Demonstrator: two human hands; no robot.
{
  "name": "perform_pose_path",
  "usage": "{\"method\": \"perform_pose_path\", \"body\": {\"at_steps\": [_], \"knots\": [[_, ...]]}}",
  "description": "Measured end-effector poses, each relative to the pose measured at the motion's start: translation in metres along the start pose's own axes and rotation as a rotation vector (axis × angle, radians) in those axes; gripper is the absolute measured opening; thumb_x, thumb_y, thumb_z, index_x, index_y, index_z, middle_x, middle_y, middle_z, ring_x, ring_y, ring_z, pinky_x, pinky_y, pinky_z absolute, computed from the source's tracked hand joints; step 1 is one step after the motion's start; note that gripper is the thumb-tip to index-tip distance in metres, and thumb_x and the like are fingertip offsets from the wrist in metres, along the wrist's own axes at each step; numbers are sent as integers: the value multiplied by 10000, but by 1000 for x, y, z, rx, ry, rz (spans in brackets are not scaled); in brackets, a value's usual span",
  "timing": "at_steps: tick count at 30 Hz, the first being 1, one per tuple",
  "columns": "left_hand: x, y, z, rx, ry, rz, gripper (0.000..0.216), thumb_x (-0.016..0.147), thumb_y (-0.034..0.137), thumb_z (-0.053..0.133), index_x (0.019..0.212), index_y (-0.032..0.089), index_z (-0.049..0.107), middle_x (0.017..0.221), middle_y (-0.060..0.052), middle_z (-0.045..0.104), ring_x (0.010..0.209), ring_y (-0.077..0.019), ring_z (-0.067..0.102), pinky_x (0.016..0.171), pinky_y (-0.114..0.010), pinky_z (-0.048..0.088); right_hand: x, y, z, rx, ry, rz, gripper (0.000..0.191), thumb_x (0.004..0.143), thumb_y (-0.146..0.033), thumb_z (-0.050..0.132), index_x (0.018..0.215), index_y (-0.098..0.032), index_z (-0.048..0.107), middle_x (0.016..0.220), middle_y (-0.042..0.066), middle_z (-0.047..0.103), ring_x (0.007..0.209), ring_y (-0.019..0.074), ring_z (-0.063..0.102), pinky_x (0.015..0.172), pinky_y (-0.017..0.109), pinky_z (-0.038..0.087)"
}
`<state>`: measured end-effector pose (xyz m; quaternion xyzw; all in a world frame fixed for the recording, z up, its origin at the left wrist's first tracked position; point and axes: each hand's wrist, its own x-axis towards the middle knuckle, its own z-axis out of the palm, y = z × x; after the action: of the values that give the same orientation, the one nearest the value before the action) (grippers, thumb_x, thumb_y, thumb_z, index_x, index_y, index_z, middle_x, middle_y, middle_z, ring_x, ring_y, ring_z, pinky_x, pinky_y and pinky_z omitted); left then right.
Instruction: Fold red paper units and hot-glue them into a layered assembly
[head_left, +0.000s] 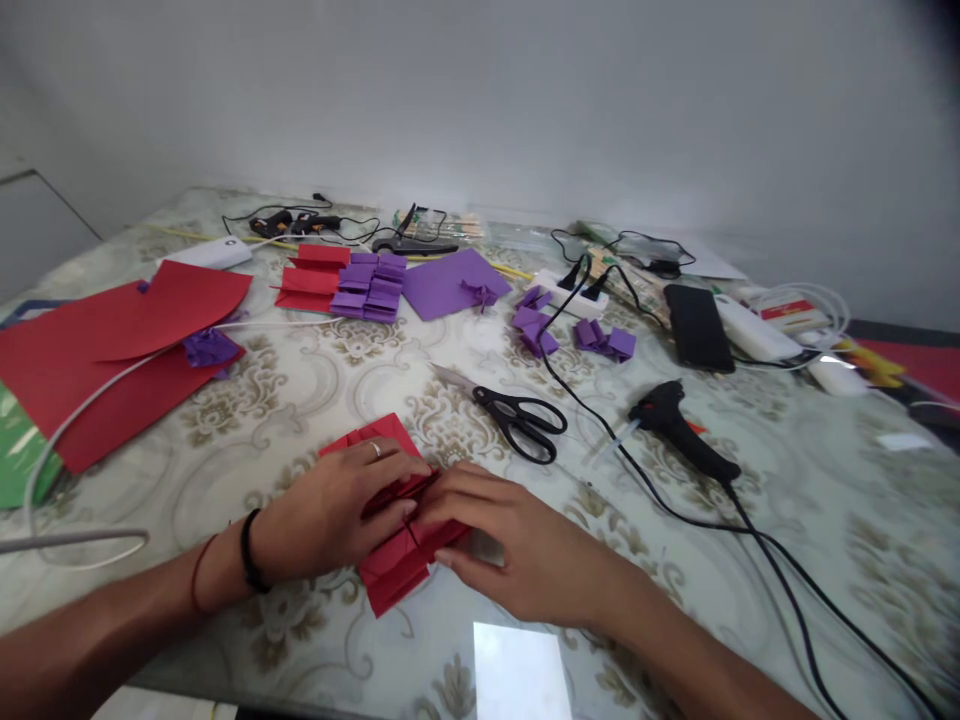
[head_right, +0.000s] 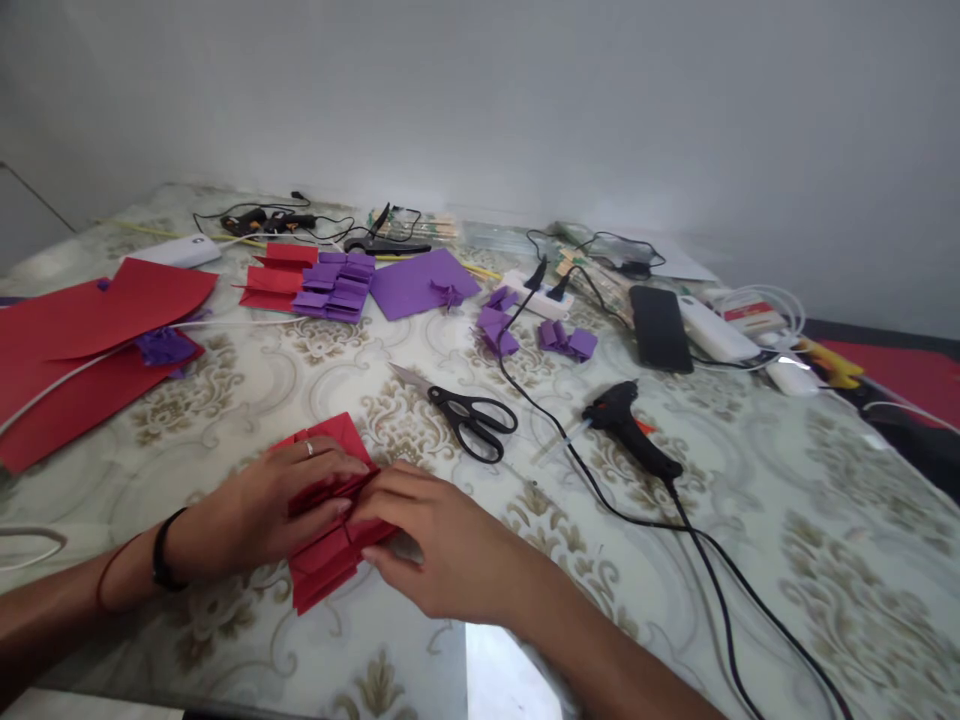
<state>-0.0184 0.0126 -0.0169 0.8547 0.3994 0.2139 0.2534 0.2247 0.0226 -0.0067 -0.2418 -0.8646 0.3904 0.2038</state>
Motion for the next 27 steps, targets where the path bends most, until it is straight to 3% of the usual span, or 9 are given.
{"method": "perform_pose_path", "body": {"at_steps": [6,11,17,23,27], "knots": [[4,1,-4,-95,63,-90,242,953,115,573,1152,215,668,1035,-27,768,898,-188,712,844,-321,547,0,-6,0,14,52,-38,122,952,-177,658,1057,-165,718,1017,72,733,990,217,657,1025,416,457],[7,0,-12,-170,90,-47,262,960,66,520,1033,217,720,981,-26,748,892,-170,685,827,-292,526,-1,-9,-2,-2,134,-72,120,961,-157,618,994,-160,734,844,43,711,837,192,607,947,407,462],[7,-4,-10,-201,114,-82,254,946,54,522,1015,212,709,988,-21,721,901,-163,668,821,-283,514,-1,-11,-4,-2,125,-87,137,958,-134,596,937,-156,729,788,39,696,799,186,587,890,389,466],[7,0,-12,-170,107,-126,194,929,71,542,953,212,674,909,13,708,829,-142,656,764,-261,493,-4,-5,-5,-54,135,-85,67,912,-132,703,969,-167,705,988,64,690,934,202,600,914,380,471],[5,0,-11,-142,72,-98,159,964,119,560,966,216,687,917,7,714,828,-145,651,773,-268,501,-6,-1,-8,-129,48,5,241,804,-222,880,907,-172,668,1020,59,624,980,223,594,876,360,480]]}}
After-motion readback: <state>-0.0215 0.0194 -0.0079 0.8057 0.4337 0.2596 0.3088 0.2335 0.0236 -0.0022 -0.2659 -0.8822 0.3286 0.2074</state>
